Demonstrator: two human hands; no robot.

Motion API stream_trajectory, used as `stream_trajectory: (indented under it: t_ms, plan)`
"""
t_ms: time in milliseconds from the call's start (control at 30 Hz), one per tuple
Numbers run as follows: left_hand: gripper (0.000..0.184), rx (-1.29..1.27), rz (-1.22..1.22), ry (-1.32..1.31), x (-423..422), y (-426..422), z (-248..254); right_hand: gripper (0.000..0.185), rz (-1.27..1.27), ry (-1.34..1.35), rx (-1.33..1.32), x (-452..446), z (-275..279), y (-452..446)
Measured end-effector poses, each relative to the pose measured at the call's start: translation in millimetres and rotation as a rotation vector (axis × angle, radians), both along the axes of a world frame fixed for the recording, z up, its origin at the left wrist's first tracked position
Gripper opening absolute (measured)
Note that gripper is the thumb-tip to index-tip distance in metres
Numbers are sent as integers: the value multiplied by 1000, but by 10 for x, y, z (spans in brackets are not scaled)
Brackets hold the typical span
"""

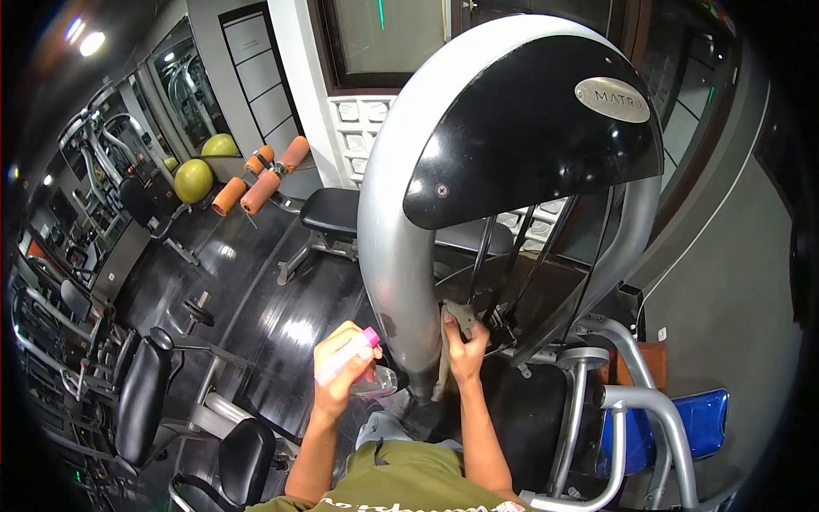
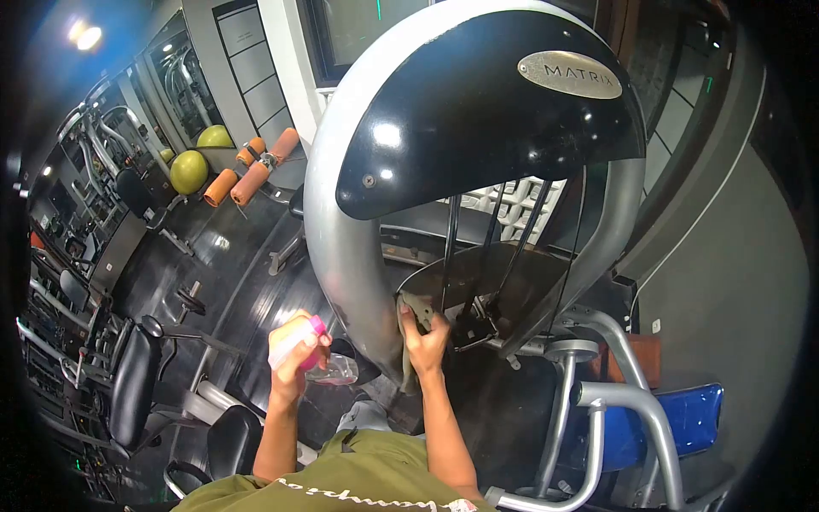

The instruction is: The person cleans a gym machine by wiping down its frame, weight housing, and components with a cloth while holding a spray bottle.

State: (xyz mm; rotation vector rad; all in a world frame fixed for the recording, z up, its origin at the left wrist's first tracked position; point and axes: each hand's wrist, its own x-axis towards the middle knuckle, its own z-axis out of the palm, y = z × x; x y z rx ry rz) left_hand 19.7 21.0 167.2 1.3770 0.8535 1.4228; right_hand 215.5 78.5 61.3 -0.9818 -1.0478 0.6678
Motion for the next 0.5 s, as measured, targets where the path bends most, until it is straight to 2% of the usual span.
stream_trajectory:
  t_ms: [67, 133, 200, 233, 367, 500]
  plan:
    - [25, 33, 62, 86, 53, -6, 81, 22, -26, -32, 49, -36, 344, 69]
    - [24, 44, 80, 101, 53, -3, 111, 24, -101, -177, 235, -91, 807, 160]
    - [23, 58, 103, 114, 54, -1, 161, 24, -108, -164, 207, -143, 1113, 202]
    - [22, 99, 124, 162, 63, 3, 199, 25, -94, -144, 272, -160, 1259, 205]
    - [21, 166, 198, 301, 62, 32, 295, 24, -186, -358, 311, -50, 795, 158]
    - [22, 162, 201, 212, 121, 136, 387, 26, -192, -334, 357, -17, 221, -56]
